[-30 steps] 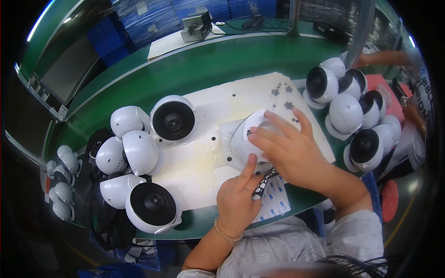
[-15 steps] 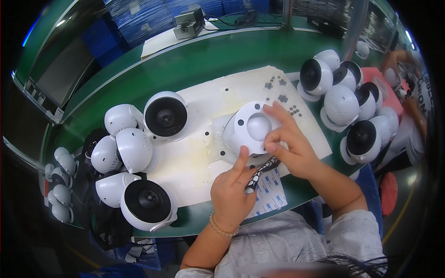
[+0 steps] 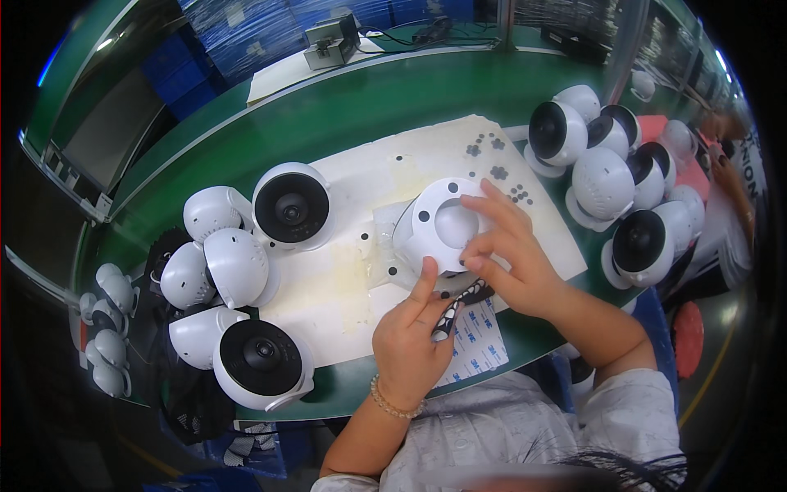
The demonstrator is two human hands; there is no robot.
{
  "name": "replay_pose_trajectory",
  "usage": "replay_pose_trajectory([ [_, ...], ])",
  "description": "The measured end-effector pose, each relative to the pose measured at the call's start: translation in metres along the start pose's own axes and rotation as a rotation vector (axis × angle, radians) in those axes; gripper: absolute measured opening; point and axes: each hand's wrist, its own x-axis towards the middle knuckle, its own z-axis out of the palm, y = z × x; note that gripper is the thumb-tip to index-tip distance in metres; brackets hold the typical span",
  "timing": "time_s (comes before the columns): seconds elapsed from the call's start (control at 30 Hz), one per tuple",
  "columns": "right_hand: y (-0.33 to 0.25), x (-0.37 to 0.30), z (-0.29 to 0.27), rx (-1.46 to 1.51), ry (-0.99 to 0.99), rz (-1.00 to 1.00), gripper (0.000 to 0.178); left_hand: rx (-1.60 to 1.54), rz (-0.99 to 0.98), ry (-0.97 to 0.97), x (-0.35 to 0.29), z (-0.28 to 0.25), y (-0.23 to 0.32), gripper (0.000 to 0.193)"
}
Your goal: Manually assemble camera components on a production line.
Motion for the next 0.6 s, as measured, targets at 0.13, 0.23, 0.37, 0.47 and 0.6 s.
replay_pose_trajectory([
  [0.13, -0.003, -0.014, 0.000, -0.502, 0.126, -0.230, 0.016, -0.118, -0.070, 0.058, 0.000, 0.003, 0.002, 0.016],
  [0.23, -0.007, -0.023, 0.006, -0.605, 0.178, -0.174, 0.021, -0.145, -0.078, 0.063, 0.001, 0.003, 0.002, 0.014],
  [0.37, -0.008, -0.026, 0.008, -0.647, 0.225, -0.180, 0.024, -0.164, -0.080, 0.073, 0.001, 0.003, 0.003, 0.014],
  [0.47, -0.005, -0.020, 0.004, -0.492, 0.236, -0.206, 0.022, -0.145, -0.070, 0.079, 0.001, 0.003, 0.003, 0.013],
  [0.6, -0.008, -0.008, 0.003, -0.230, 0.210, -0.153, 0.013, -0.140, -0.058, 0.083, 0.002, 0.004, 0.004, 0.012],
])
